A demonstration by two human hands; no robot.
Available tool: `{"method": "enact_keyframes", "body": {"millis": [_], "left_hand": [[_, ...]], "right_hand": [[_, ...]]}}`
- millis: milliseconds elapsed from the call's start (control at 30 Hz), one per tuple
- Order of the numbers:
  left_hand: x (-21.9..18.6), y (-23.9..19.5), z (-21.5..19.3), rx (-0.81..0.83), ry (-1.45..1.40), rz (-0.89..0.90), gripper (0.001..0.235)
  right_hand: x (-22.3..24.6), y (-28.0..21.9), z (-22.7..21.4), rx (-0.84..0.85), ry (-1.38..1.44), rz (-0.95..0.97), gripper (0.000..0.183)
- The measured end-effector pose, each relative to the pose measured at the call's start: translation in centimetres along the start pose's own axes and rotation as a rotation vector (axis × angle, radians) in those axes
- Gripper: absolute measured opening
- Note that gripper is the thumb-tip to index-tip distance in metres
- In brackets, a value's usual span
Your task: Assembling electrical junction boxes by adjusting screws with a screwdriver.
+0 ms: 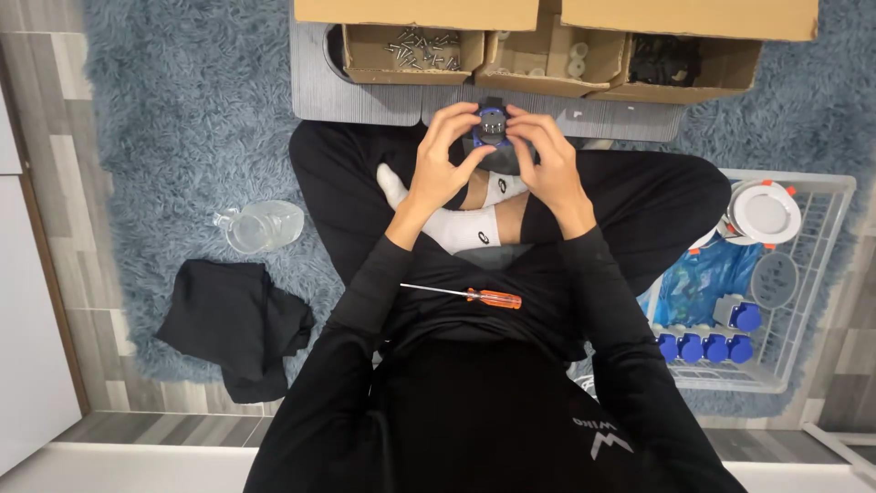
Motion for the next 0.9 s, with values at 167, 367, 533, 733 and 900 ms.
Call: {"method": "enact_keyframes", "body": {"millis": [167, 367, 533, 733, 900], "left_hand": [[-0.1, 0.5, -0.1, 0.009, -0.024, -0.041, 0.040], [-0.7, 1.0, -0.1, 0.033, 0.079, 0.031, 0.036], [-2.6, 1.7, -0.5, 0.029, 0.147, 0.216, 0.027], [-3.2, 2.3, -0.6, 0.071, 0.162, 0.315, 0.018], [-4.1, 2.8, -0.5, 0.136, 0.161, 0.385, 0.018]], "right_hand": [[0.2, 0.3, -0.4, 0.003, -0.021, -0.005, 0.006], [0.9, 0.7, -0.5, 0.026, -0.069, -0.015, 0.008], [1.4, 0.8, -0.4, 0.056, -0.102, -0.040, 0.009], [1.4, 0.7, -0.3, 0.078, -0.135, -0.063, 0.010], [1.8, 1.2, -0.2, 0.075, -0.126, -0.064, 0.008]]}}
Point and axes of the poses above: each hand's wrist, its own y-axis towards the middle knuckle, its own z-axis out of the palm, x = y × z, the point moved 9 cm from there along y, towards the middle knuckle, and after that the axes turned 6 degrees about y, right-handed, at the moved point
